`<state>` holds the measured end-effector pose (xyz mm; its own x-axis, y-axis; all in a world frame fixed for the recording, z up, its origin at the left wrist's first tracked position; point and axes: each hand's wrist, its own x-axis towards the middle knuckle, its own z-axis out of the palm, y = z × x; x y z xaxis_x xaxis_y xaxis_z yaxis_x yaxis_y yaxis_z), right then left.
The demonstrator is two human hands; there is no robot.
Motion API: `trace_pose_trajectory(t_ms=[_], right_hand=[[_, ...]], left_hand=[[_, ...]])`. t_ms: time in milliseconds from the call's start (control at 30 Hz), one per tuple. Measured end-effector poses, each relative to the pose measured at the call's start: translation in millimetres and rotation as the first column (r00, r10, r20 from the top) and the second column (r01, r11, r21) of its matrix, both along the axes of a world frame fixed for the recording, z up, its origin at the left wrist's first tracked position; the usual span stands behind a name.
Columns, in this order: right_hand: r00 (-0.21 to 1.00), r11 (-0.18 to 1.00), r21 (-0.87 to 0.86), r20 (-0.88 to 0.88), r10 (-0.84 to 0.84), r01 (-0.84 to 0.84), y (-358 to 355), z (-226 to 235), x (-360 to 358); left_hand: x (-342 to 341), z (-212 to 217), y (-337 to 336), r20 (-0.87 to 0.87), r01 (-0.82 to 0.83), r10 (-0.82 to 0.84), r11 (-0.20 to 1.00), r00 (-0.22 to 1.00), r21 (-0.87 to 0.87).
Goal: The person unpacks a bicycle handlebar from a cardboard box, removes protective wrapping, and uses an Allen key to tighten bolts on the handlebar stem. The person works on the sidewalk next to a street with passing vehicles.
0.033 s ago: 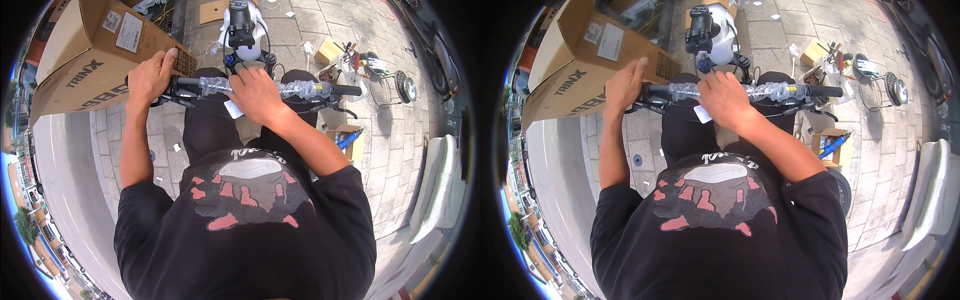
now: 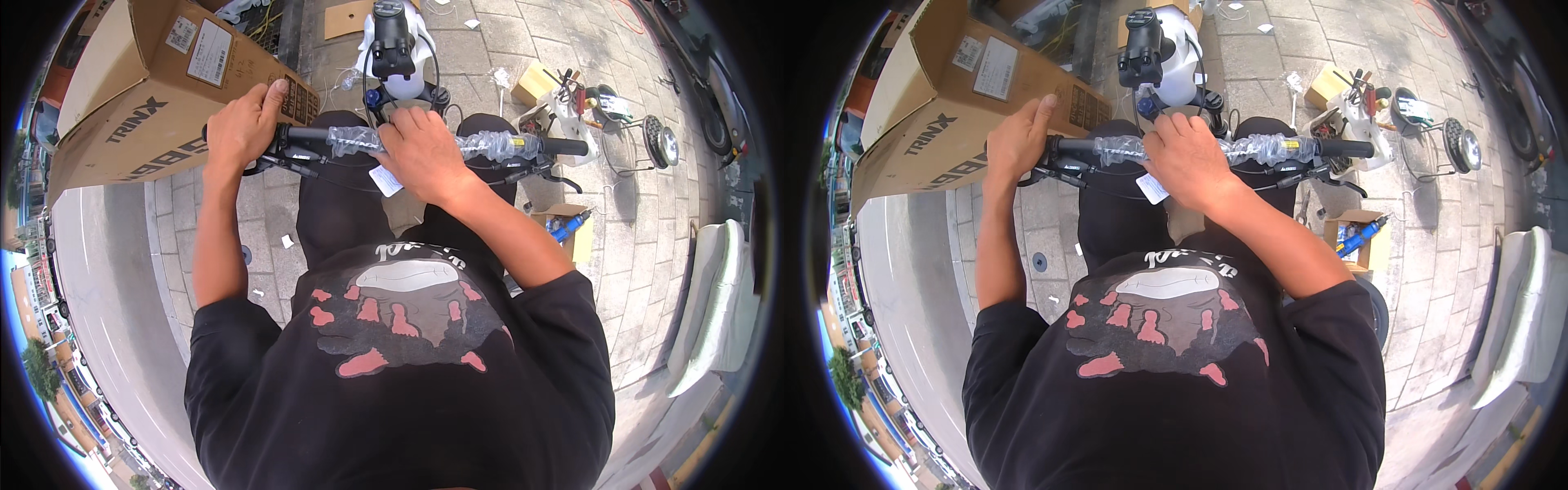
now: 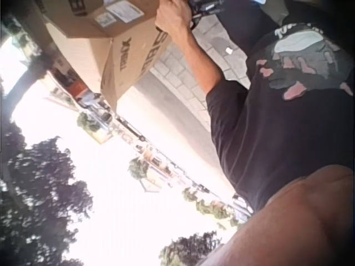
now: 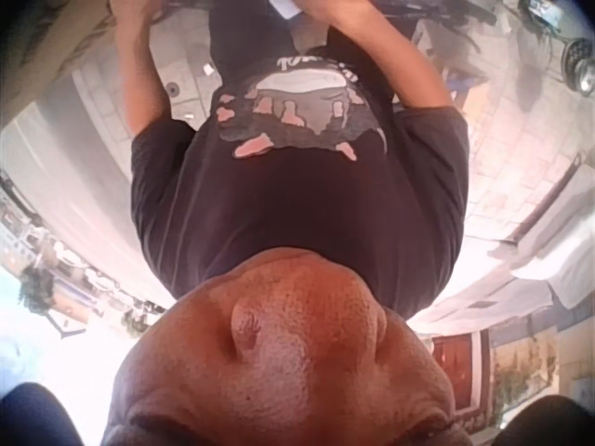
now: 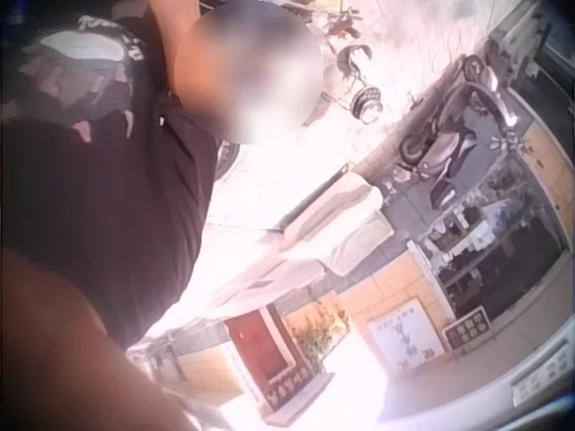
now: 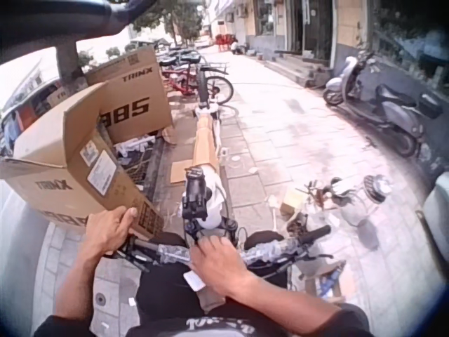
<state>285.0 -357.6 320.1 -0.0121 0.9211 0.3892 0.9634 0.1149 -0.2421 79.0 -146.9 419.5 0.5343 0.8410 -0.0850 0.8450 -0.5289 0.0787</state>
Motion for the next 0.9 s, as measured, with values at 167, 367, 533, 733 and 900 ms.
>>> trace_pose_trajectory(t_ms=[167, 367, 533, 733, 900], right_hand=[[0.997, 0.996, -0.094, 0.077, 0.003, 0.004, -21.1, 8.7, 26.8], [0.987, 0.965, -0.262, 0.151, 0.051, -0.01, -46.7, 33.5, 52.7], [0.998, 0.964, -0.265, 0.061, 0.034, -0.016, -74.9, 33.4, 80.8], [1.0, 0.959, -0.282, 0.001, -0.02, 0.019, -69.0, 64.5, 71.4], [0.995, 0.986, -0.154, -0.08, 0.052, -0.064, -15.1, 50.4, 1.0]], left_hand=[[-10.2, -18.5, 2.1, 0.111, 0.08, -0.086, 0.995, 0.99, 0.061], [-15.8, -28.0, 5.7, 0.118, 0.099, -0.101, 0.995, 0.988, 0.015], [-20.7, -34.1, 11.2, 0.11, 0.091, -0.094, 0.995, 0.989, 0.032], [-12.4, -20.2, 4.0, 0.109, 0.051, -0.046, 0.998, 0.993, -0.048], [-10.9, -9.5, 4.4, 0.097, 0.075, -0.075, 0.997, 0.992, -0.004]])
